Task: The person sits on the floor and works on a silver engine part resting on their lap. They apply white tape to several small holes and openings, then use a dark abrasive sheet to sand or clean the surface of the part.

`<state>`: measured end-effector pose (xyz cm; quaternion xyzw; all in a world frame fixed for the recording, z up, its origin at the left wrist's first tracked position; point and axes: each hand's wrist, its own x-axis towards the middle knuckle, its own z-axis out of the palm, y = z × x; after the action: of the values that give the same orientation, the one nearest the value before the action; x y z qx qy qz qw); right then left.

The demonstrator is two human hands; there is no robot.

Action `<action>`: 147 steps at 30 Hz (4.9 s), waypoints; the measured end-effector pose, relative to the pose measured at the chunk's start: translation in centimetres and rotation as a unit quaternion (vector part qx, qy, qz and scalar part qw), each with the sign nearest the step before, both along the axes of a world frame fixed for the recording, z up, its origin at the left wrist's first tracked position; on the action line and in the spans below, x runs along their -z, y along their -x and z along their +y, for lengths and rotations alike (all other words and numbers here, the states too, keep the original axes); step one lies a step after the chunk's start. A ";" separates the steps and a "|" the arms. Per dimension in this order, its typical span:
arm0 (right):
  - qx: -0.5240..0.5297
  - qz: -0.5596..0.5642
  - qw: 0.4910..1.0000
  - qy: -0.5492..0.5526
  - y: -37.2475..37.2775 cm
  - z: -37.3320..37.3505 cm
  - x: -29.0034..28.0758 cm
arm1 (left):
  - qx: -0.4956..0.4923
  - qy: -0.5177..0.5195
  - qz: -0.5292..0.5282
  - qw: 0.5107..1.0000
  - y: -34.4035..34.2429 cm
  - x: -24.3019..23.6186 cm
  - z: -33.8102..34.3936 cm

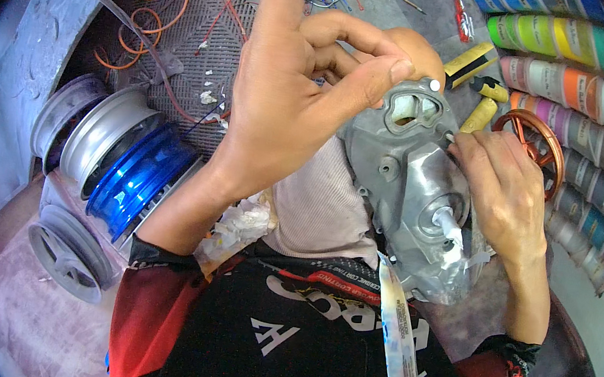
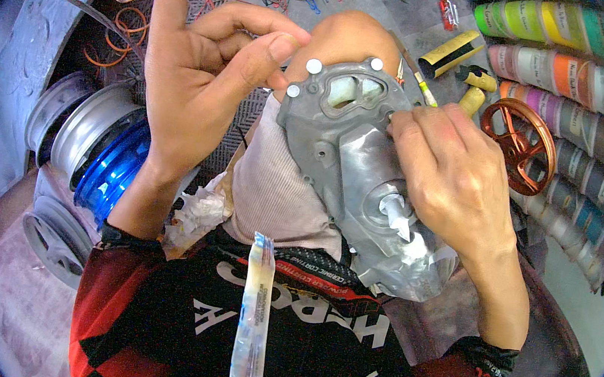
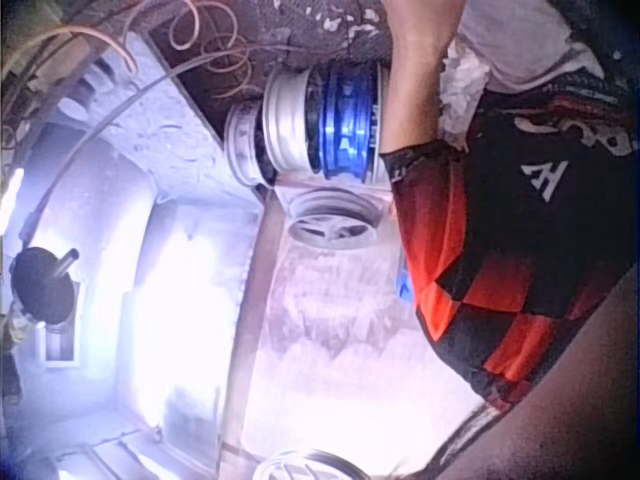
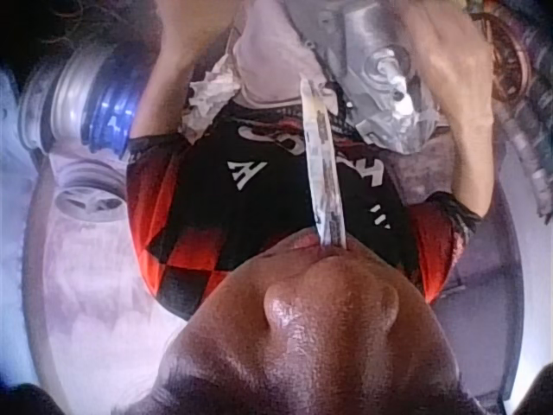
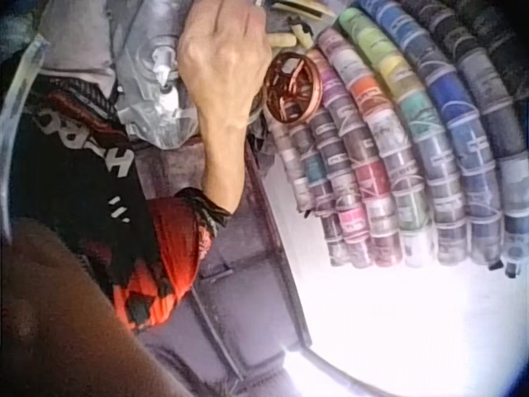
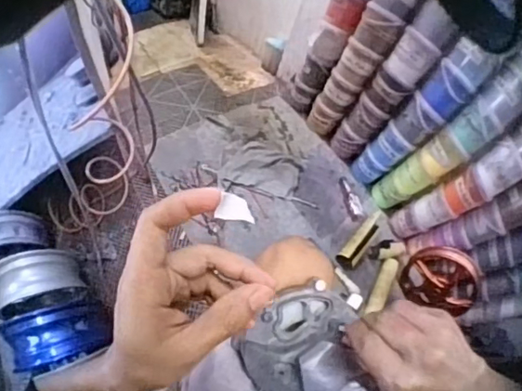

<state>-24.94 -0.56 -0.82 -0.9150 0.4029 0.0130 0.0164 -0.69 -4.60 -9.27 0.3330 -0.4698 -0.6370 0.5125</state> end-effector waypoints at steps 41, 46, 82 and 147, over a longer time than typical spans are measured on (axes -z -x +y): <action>-0.034 0.053 0.998 -0.001 -0.1 -0.1 -0.2 | -0.003 0.069 -0.031 0.997 -0.2 -1.6 0.3; 0.011 0.017 0.999 -0.046 0.4 -0.6 -1.8 | 0.021 0.103 -0.060 0.993 -0.7 -3.0 -0.5; -0.018 -0.076 0.997 -0.005 8.0 1.6 2.1 | -0.031 0.117 -0.066 0.990 2.2 -4.6 2.4; 0.249 -0.574 0.754 0.201 4.7 15.4 -4.1 | 0.148 0.302 0.019 0.942 14.1 -10.0 10.5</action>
<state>-29.59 14.85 3.31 -0.5999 0.5248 -0.6007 0.0626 -14.76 5.89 0.76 0.0770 -0.6740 -0.5401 0.4981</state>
